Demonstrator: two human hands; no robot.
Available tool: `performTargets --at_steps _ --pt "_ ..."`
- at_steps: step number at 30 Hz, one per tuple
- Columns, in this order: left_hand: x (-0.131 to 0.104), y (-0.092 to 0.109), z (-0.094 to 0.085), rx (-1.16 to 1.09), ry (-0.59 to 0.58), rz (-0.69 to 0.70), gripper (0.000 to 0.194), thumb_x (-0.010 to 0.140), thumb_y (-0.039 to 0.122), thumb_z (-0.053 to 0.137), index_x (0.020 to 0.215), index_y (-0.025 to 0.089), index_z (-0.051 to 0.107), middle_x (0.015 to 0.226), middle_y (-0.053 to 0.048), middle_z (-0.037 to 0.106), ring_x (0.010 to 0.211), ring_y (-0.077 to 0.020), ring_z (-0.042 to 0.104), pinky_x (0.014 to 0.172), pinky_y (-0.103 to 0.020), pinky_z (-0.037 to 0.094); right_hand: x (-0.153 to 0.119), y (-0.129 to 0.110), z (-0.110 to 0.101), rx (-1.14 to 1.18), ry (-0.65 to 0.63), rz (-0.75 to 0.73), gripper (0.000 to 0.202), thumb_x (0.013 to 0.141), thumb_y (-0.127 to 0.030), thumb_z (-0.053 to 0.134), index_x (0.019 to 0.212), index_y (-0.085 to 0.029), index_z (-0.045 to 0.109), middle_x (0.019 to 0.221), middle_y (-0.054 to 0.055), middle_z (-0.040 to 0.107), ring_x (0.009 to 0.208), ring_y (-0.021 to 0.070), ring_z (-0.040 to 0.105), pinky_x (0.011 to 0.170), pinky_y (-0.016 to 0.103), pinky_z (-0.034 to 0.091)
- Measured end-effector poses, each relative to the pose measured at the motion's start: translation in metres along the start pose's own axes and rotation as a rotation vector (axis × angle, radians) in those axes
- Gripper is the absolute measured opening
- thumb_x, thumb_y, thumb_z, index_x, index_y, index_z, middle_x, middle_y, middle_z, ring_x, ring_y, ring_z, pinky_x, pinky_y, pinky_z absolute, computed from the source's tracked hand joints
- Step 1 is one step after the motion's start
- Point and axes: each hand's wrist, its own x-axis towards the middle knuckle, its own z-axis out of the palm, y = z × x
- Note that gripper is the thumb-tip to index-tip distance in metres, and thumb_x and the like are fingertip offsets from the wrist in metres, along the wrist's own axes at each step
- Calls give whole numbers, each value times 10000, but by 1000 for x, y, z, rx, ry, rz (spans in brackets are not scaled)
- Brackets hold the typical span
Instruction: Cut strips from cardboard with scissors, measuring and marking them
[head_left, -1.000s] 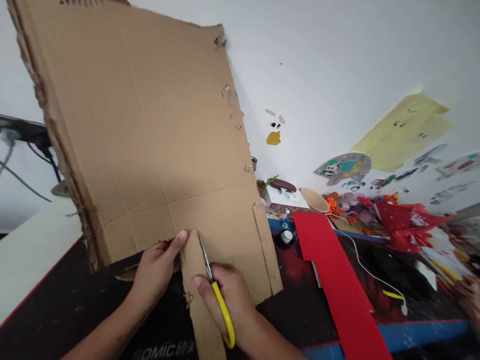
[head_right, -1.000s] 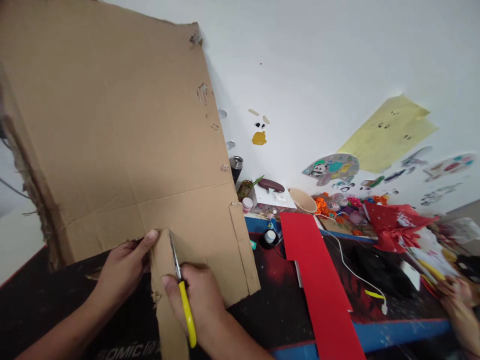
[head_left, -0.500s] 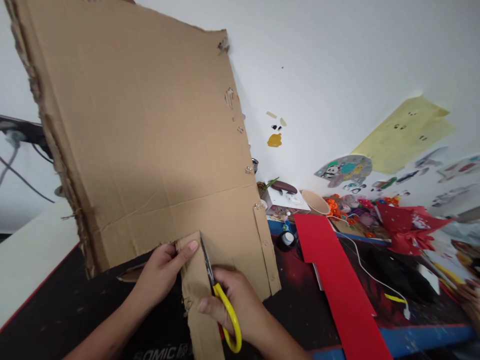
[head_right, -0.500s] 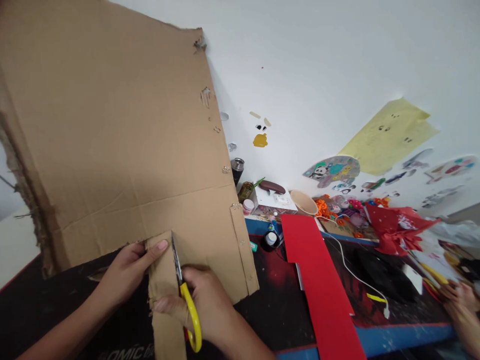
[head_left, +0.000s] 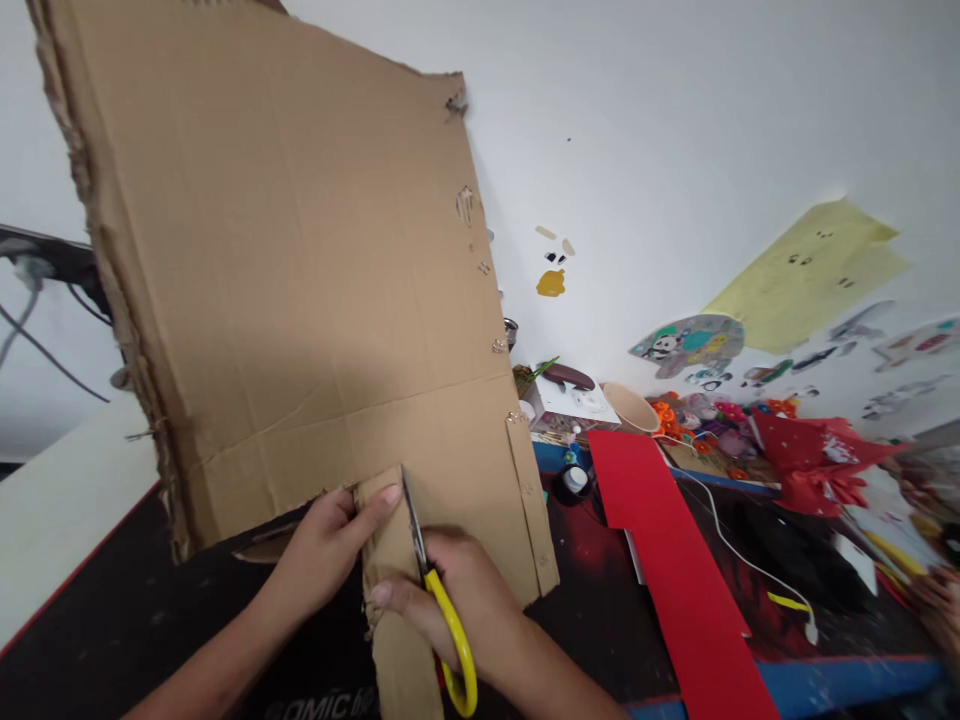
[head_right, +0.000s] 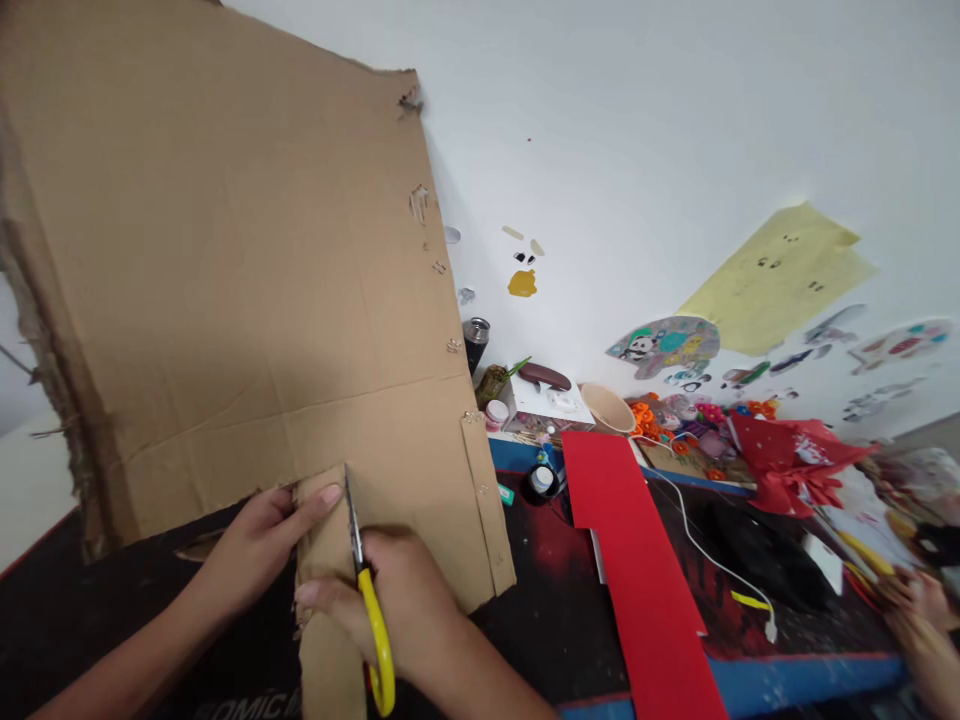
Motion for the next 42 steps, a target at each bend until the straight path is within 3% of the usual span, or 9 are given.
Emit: performTargets --at_steps 6,10,13,17,24,27,31,36,42 --pt "4 1 0 -3 -28 -14 641 678 812 826 722 175 776 704 -71 763 646 -223 636 598 -311 526 5 1 1 -102 0 -2 65 900 -267 717 852 -231 691 851 -3 719 810 200 658 794 298 486" --pt "7 5 2 -4 1 -43 598 626 774 845 694 188 748 673 -58 747 642 -223 631 619 -324 536 4 8 2 -132 22 27 193 922 -294 669 770 -218 579 755 -16 615 699 170 566 670 287 417" --pt "7 6 4 -1 40 -85 613 577 792 840 628 198 696 550 -11 637 519 -166 517 511 -291 446 2 12 4 -123 39 70 294 944 -311 644 716 -219 482 683 -41 503 627 139 454 600 283 341" --pt "5 12 6 -45 46 -122 635 539 808 859 553 214 638 444 50 470 429 -107 347 429 -263 296 2 11 3 -130 15 117 339 978 -349 629 717 -220 457 687 -46 466 640 131 421 602 280 325" --pt "6 14 2 -301 -19 -169 555 492 659 997 601 190 720 528 6 620 496 -137 512 531 -272 465 3 3 5 -131 -14 160 351 975 -358 621 711 -223 434 682 -43 436 642 132 391 598 282 303" --pt "6 9 0 -344 -7 -159 504 505 592 1025 643 188 756 548 10 636 487 -122 500 516 -253 445 2 3 8 -108 -7 186 372 985 -382 619 710 -225 424 671 -46 414 629 129 369 580 283 281" --pt "3 8 -3 -323 7 -152 513 545 628 1005 637 182 769 497 23 599 433 -93 398 462 -244 380 -1 2 7 -81 -3 184 388 978 -411 636 703 -223 437 672 -42 430 629 131 388 583 277 299" --pt "0 8 -6 -310 -49 -175 528 540 627 1013 710 175 800 610 -35 714 540 -162 579 527 -267 458 -4 -5 -1 3 -115 256 347 1011 -494 652 822 -218 558 697 -31 531 579 129 477 539 246 350" --pt "-2 2 -9 -253 -86 -202 594 623 719 939 771 161 797 636 -55 725 528 -176 591 511 -279 452 -5 -12 -7 108 -155 150 417 944 -584 789 902 -195 645 819 -17 553 727 150 486 663 255 423"
